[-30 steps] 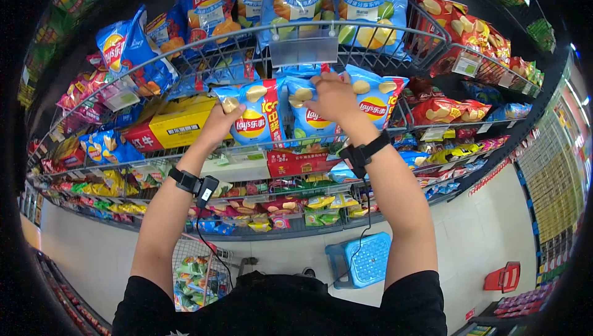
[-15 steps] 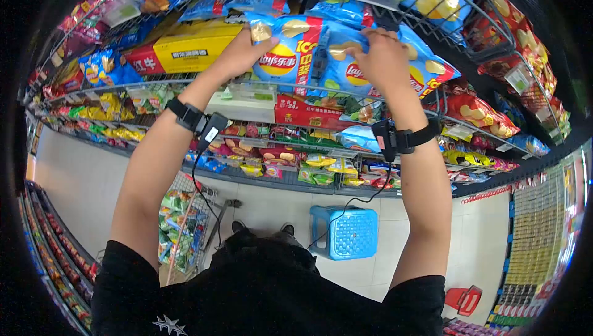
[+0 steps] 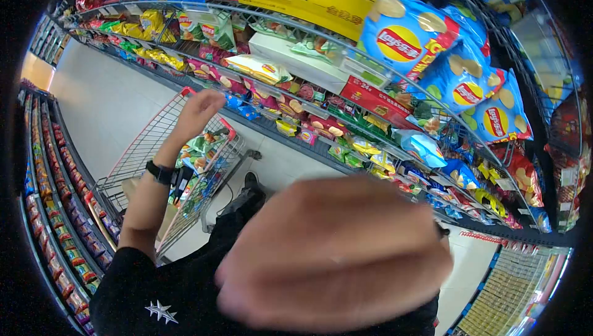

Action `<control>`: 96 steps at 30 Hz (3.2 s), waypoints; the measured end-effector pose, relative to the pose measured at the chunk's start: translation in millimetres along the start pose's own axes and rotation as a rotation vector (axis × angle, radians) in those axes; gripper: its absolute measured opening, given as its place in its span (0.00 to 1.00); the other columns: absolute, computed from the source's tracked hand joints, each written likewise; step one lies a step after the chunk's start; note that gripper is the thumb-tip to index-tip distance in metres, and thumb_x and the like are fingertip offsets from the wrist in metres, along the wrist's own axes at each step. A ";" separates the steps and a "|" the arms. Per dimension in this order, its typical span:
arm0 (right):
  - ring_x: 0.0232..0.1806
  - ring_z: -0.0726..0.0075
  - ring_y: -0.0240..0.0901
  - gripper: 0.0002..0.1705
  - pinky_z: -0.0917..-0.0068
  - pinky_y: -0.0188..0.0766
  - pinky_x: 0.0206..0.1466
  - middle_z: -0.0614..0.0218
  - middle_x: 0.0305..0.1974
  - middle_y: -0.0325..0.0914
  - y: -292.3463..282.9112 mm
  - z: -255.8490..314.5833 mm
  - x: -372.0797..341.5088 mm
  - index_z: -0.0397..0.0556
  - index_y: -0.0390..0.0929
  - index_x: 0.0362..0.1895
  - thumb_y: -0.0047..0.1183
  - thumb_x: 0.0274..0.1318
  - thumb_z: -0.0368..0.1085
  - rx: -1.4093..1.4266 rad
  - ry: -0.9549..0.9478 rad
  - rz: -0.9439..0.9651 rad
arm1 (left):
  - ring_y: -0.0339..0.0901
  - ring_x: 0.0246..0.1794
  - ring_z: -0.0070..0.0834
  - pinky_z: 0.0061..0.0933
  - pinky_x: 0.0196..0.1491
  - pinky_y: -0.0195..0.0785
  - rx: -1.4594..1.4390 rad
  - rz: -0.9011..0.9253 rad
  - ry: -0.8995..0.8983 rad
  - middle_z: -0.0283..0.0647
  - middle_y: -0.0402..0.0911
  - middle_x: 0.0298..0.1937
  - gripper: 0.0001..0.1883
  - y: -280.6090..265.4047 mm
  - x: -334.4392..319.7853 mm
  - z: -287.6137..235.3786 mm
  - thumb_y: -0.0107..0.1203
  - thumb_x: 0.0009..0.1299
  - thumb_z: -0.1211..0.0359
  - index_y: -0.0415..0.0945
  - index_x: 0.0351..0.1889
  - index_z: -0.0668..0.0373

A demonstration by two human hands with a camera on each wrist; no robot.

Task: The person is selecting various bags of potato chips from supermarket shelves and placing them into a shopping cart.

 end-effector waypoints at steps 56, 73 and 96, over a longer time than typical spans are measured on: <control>0.48 0.74 0.76 0.09 0.76 0.72 0.56 0.65 0.44 0.80 244.2 -332.5 -102.2 0.39 0.77 0.46 0.49 0.63 0.23 0.238 1.306 -0.270 | 0.64 0.14 0.24 0.28 0.15 0.54 -0.637 -0.041 -0.784 0.35 0.78 0.25 0.19 26.0 -136.2 583.1 0.43 0.74 0.53 0.75 0.32 0.57; 0.55 0.61 0.75 0.26 0.64 0.72 0.58 0.57 0.50 0.77 237.8 -363.0 -138.3 0.38 0.73 0.54 0.42 0.71 0.50 0.598 1.309 -0.215 | 0.72 0.25 0.25 0.29 0.35 0.68 -0.334 -0.388 -0.047 0.41 0.80 0.24 0.16 -149.0 -69.0 133.0 0.52 0.71 0.69 0.82 0.24 0.70; 0.53 0.69 0.74 0.33 0.70 0.73 0.57 0.60 0.53 0.76 -5.2 -217.3 -274.4 0.39 0.64 0.61 0.64 0.52 0.29 0.184 0.876 -0.994 | 0.74 0.54 0.26 0.29 0.57 0.67 -0.240 0.620 -0.096 0.40 0.78 0.52 0.20 161.2 -19.1 -22.6 0.54 0.73 0.66 0.70 0.60 0.62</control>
Point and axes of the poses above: each hand's wrist, its own x-axis towards the middle knuckle, its own y-axis out of the palm, z = x × y, the point moved 8 cm from there along x, towards the middle knuckle
